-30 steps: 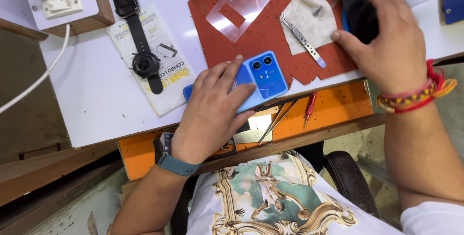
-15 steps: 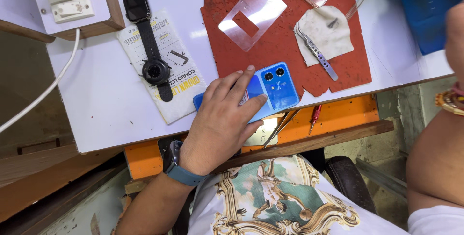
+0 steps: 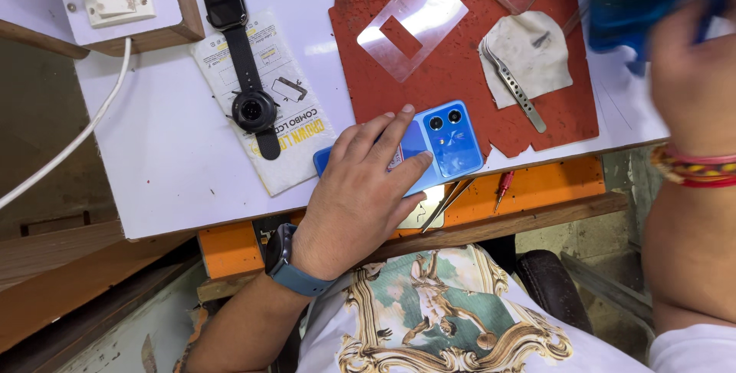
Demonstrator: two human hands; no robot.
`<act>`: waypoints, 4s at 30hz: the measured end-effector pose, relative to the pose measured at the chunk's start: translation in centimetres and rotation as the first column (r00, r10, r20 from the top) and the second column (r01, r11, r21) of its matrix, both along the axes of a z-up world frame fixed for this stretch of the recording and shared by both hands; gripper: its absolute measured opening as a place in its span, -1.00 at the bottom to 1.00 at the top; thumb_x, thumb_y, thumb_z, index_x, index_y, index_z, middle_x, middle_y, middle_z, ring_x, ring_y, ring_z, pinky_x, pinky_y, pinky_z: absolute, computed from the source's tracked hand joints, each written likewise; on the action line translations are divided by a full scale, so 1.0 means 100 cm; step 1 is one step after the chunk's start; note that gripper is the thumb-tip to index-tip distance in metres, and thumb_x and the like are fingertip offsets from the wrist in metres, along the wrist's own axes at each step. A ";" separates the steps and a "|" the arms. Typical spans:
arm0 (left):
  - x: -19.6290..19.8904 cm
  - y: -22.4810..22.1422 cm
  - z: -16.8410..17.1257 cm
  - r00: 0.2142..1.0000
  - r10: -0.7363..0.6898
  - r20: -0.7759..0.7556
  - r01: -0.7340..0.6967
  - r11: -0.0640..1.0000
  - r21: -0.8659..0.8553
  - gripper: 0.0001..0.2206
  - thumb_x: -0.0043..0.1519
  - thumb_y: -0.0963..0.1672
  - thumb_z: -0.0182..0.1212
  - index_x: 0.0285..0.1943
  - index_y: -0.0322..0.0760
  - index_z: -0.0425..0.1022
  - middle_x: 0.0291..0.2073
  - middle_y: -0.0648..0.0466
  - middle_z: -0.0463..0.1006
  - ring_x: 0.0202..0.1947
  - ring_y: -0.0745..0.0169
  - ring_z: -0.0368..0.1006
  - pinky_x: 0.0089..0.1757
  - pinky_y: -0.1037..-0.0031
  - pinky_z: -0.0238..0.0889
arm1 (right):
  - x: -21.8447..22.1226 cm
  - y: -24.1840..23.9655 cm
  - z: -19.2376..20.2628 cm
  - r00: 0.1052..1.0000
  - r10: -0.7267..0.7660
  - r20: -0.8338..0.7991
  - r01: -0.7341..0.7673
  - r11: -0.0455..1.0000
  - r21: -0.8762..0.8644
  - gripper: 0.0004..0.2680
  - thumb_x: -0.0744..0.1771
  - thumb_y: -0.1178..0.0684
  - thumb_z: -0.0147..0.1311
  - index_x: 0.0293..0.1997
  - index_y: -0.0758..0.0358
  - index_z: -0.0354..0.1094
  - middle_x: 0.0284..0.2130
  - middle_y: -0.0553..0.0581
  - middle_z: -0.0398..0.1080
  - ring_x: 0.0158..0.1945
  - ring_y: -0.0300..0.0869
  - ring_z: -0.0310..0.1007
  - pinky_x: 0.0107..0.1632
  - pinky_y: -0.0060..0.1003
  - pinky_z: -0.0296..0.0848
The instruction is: The person pries open the back panel of a blue mobile phone using a metal tool and their hands, then removes a small internal component.
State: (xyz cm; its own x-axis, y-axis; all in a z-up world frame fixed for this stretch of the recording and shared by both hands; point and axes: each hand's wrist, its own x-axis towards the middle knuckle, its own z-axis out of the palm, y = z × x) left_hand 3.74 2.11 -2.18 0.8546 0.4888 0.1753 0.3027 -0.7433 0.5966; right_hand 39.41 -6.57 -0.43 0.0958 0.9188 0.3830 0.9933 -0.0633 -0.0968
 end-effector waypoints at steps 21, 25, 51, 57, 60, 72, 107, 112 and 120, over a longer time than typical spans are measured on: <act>-0.001 -0.002 -0.003 1.000 0.008 0.018 -0.008 1.000 0.030 -0.59 0.11 -0.07 0.41 0.12 -0.23 0.52 0.40 -0.29 0.23 0.35 -0.25 0.18 0.28 0.02 0.05 | -0.049 0.036 0.021 0.974 0.105 0.199 -0.114 0.993 0.033 -0.60 0.24 0.12 0.55 0.09 0.39 0.40 -0.09 0.28 0.46 -0.02 0.18 0.48 0.03 -0.06 0.49; -0.002 0.000 -0.003 1.000 0.000 0.010 0.000 0.999 0.037 -0.60 0.11 -0.07 0.41 0.13 -0.22 0.53 0.40 -0.29 0.23 0.36 -0.24 0.19 0.29 0.03 0.06 | -0.070 0.007 0.026 0.997 0.031 0.073 -0.031 0.999 0.007 -0.65 0.28 0.24 0.47 0.14 0.39 0.39 -0.05 0.27 0.43 0.00 0.14 0.45 0.05 -0.10 0.45; -0.009 0.023 0.040 0.992 -0.120 -0.041 0.126 0.977 0.175 -0.71 0.30 -0.18 0.17 0.19 -0.39 0.49 0.12 -0.16 0.57 0.11 -0.10 0.51 0.09 0.19 0.37 | -0.057 -0.024 -0.006 0.928 0.073 0.366 -0.035 0.993 -0.108 -0.90 0.30 0.11 0.32 -0.13 0.10 0.62 -0.11 0.00 0.36 0.16 -0.03 0.24 0.21 -0.20 0.30; -0.012 0.020 0.039 0.991 -0.131 -0.022 0.132 0.967 0.220 -0.69 0.24 -0.19 0.16 0.18 -0.34 0.50 0.13 -0.14 0.57 0.14 -0.08 0.51 0.09 0.21 0.38 | -0.053 -0.021 -0.012 0.924 0.093 0.372 -0.060 0.993 -0.097 -0.87 0.28 0.12 0.28 -0.11 0.10 0.62 -0.13 -0.01 0.36 0.17 -0.05 0.22 0.24 -0.19 0.28; -0.012 0.018 0.037 0.989 -0.148 0.006 0.143 0.966 0.218 -0.70 0.26 -0.19 0.15 0.18 -0.31 0.50 0.13 -0.12 0.57 0.14 -0.08 0.51 0.10 0.21 0.38 | -0.057 -0.028 -0.014 0.924 0.107 0.367 -0.072 0.991 -0.108 -0.85 0.28 0.13 0.26 -0.10 0.10 0.62 -0.14 -0.01 0.36 0.18 -0.06 0.21 0.25 -0.19 0.27; -0.009 0.015 0.037 0.986 -0.149 0.074 0.123 0.954 0.275 -0.73 0.29 -0.19 0.14 0.16 -0.33 0.52 0.08 -0.09 0.59 0.14 -0.04 0.51 0.12 0.19 0.38 | -0.051 -0.022 -0.018 0.938 0.063 0.341 -0.017 0.991 -0.135 -0.92 0.35 0.07 0.25 -0.11 0.13 0.57 -0.12 0.01 0.41 0.03 -0.08 0.30 0.22 -0.12 0.22; -0.006 0.012 0.034 0.987 -0.133 0.092 0.103 0.956 0.274 -0.72 0.27 -0.20 0.12 0.17 -0.34 0.51 0.08 -0.08 0.58 0.11 -0.01 0.51 0.06 0.24 0.35 | -0.017 0.017 -0.017 0.997 -0.077 -0.013 0.064 0.902 -0.426 -0.81 0.29 -0.17 0.34 -0.33 0.08 0.58 -0.46 0.09 0.47 -0.04 0.23 0.30 -0.02 0.17 0.10; -0.006 0.012 0.032 0.986 -0.120 0.119 0.085 0.960 0.266 -0.74 0.31 -0.19 0.13 0.18 -0.33 0.51 0.08 -0.07 0.58 0.13 0.00 0.51 0.07 0.25 0.36 | -0.032 -0.010 0.008 0.995 -0.026 -0.094 -0.001 0.963 -0.270 -0.90 0.42 0.07 0.33 -0.16 0.24 0.54 -0.32 0.13 0.54 -0.24 -0.03 0.49 0.07 -0.12 0.26; -0.005 0.018 0.033 0.985 -0.123 0.117 0.091 0.965 0.245 -0.71 0.29 -0.19 0.13 0.18 -0.33 0.51 0.08 -0.05 0.59 0.11 0.01 0.52 0.05 0.27 0.36 | -0.082 -0.025 0.038 0.983 -0.065 -0.174 0.005 0.946 -0.325 -0.85 0.29 0.33 0.23 -0.08 0.42 0.56 -0.36 0.30 0.53 -0.40 0.00 0.53 -0.29 -0.19 0.50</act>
State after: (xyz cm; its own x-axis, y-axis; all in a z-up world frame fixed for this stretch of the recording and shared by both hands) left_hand 3.23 3.87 1.16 0.8617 0.3263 0.3887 0.1449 -0.8923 0.4276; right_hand 31.17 -9.08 3.42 0.1695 0.9847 0.0407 0.9579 -0.1549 -0.2419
